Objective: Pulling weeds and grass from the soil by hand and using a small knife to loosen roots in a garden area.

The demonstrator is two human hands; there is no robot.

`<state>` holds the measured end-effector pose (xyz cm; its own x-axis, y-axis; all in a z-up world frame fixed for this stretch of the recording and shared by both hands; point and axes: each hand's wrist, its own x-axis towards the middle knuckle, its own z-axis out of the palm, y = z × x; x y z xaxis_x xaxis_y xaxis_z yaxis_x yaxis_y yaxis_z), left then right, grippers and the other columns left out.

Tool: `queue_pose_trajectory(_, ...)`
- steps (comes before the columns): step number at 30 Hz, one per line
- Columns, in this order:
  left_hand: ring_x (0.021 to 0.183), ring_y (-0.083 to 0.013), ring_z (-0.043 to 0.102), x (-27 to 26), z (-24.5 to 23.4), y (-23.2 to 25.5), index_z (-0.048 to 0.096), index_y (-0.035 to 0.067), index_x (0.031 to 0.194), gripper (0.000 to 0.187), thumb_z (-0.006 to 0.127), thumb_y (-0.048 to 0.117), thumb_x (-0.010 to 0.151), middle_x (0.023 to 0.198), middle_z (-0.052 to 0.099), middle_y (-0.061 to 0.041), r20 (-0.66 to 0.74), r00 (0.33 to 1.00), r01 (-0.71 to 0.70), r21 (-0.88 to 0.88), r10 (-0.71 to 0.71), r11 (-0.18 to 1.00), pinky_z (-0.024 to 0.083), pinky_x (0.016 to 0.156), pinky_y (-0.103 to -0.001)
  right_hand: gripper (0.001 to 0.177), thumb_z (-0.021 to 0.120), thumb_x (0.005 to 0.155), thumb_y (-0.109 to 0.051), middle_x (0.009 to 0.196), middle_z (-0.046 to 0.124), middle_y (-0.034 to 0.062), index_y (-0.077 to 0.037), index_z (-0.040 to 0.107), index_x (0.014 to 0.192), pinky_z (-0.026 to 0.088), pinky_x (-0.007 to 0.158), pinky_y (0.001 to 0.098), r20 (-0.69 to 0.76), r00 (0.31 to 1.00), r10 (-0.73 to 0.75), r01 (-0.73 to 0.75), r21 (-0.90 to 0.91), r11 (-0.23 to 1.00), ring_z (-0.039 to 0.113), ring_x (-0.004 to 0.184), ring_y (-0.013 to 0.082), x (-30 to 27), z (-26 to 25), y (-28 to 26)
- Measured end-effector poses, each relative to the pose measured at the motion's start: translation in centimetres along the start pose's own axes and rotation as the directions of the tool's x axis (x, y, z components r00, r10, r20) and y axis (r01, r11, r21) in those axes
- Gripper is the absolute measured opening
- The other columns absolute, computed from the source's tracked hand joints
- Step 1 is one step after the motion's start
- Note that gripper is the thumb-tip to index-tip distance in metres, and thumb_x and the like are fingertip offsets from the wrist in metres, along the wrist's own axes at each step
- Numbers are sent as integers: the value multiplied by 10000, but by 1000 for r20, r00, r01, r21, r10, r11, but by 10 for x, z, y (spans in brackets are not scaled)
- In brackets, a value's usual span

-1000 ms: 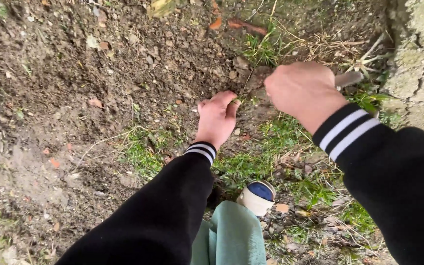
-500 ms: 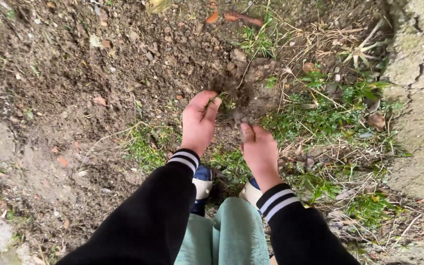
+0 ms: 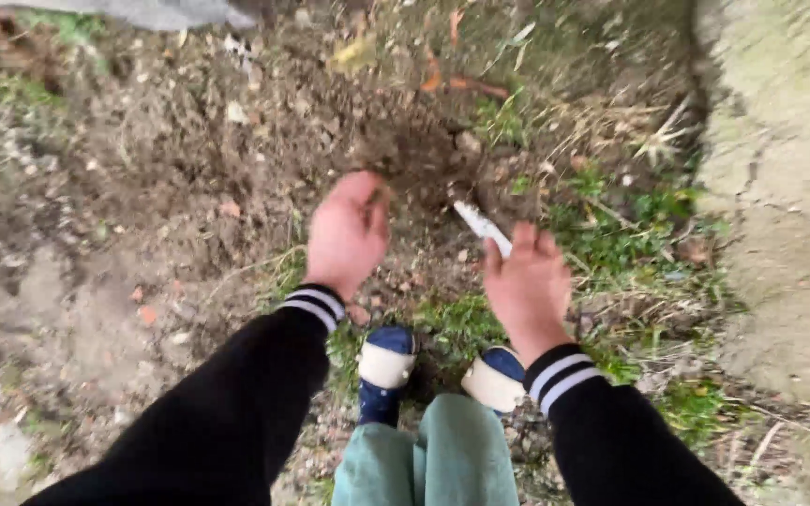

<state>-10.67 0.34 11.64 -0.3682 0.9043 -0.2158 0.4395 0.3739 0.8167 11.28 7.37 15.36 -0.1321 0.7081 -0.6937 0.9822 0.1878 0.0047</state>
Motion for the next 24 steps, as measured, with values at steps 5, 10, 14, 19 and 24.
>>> queue_pose_trajectory(5,1072,-332,693,-5,-37,-8,711,58,1110,233,502,27,1012,1020,708,-129,245,969,18,-11,-14,1000,485,1057,-481,371,473,1095,-307,1263,576,280,-32,558,1329,536,955,626,68,997,-28,-8,470,883,616,1189,445,-15,-27,-37)
queue_pose_trajectory(10,1028,-339,676,-34,-37,-15,689,54,1069,135,564,100,1046,975,706,-154,245,969,94,-267,-26,959,494,1012,-501,462,369,1105,-322,1452,435,300,-25,423,1454,466,1046,630,107,973,-202,48,768,639,482,1337,471,-36,-76,-77)
queue_pose_trajectory(14,1059,-279,549,-52,-33,-9,686,87,973,169,554,147,1060,936,550,-64,238,969,175,-475,-66,863,401,1064,-477,473,379,1094,-369,1531,388,303,-97,476,1468,358,1151,639,271,878,-394,-226,961,157,383,1410,558,-40,-65,-91)
queue_pose_trajectory(19,1072,-216,483,-58,-34,-12,706,67,982,140,623,161,1045,930,439,-9,106,992,109,-453,-68,885,382,1048,-418,393,604,1029,-266,1183,551,170,15,596,1304,563,866,430,346,870,-350,-330,938,106,614,985,313,-42,-45,-106)
queue_pose_trajectory(24,1062,-220,468,-70,-45,4,695,29,1004,122,632,127,1037,955,401,-22,30,990,133,-513,-137,848,381,1037,-402,276,762,957,-354,789,657,47,-100,788,1063,482,600,291,155,978,-141,-79,895,439,559,718,134,-42,-28,-116)
